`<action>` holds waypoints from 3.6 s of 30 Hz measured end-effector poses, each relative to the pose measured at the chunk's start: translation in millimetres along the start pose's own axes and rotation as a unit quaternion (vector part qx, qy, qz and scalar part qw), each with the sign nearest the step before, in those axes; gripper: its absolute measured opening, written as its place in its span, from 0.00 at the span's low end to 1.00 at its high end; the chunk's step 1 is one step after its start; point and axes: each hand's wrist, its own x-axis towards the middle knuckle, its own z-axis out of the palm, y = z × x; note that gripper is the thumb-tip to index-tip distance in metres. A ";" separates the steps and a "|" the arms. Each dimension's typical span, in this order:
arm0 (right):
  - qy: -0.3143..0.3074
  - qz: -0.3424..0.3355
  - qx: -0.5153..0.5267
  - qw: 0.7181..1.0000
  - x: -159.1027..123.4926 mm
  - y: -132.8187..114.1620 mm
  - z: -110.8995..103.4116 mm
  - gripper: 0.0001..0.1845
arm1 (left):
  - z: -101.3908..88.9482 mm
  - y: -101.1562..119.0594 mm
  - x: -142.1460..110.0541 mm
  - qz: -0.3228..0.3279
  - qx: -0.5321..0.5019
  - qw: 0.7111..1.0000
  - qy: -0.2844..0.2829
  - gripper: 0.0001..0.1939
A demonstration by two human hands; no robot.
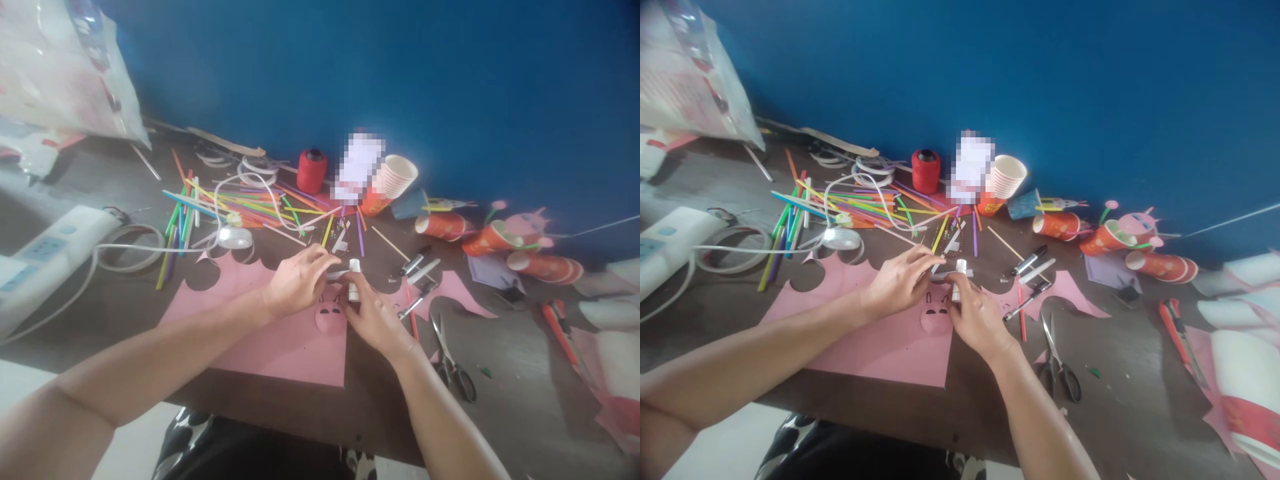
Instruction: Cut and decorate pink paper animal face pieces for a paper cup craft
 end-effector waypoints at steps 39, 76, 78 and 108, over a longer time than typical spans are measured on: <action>0.002 0.097 0.155 0.983 5.0 21.2 0.1 0.18 | 3.6 6.6 -10.8 0.077 -0.063 0.990 -0.102 0.11; 0.052 0.086 0.412 0.906 4.3 -3.8 3.8 0.20 | 7.2 22.7 -9.5 -0.011 -0.085 0.995 -0.053 0.04; 0.076 0.087 0.411 0.904 5.6 2.3 -1.0 0.18 | 7.1 17.9 -8.0 -0.045 -0.110 0.991 -0.061 0.01; 0.062 0.001 -0.062 0.996 6.8 39.1 -14.7 0.27 | 6.8 22.4 -16.5 0.091 0.043 0.985 -0.137 0.04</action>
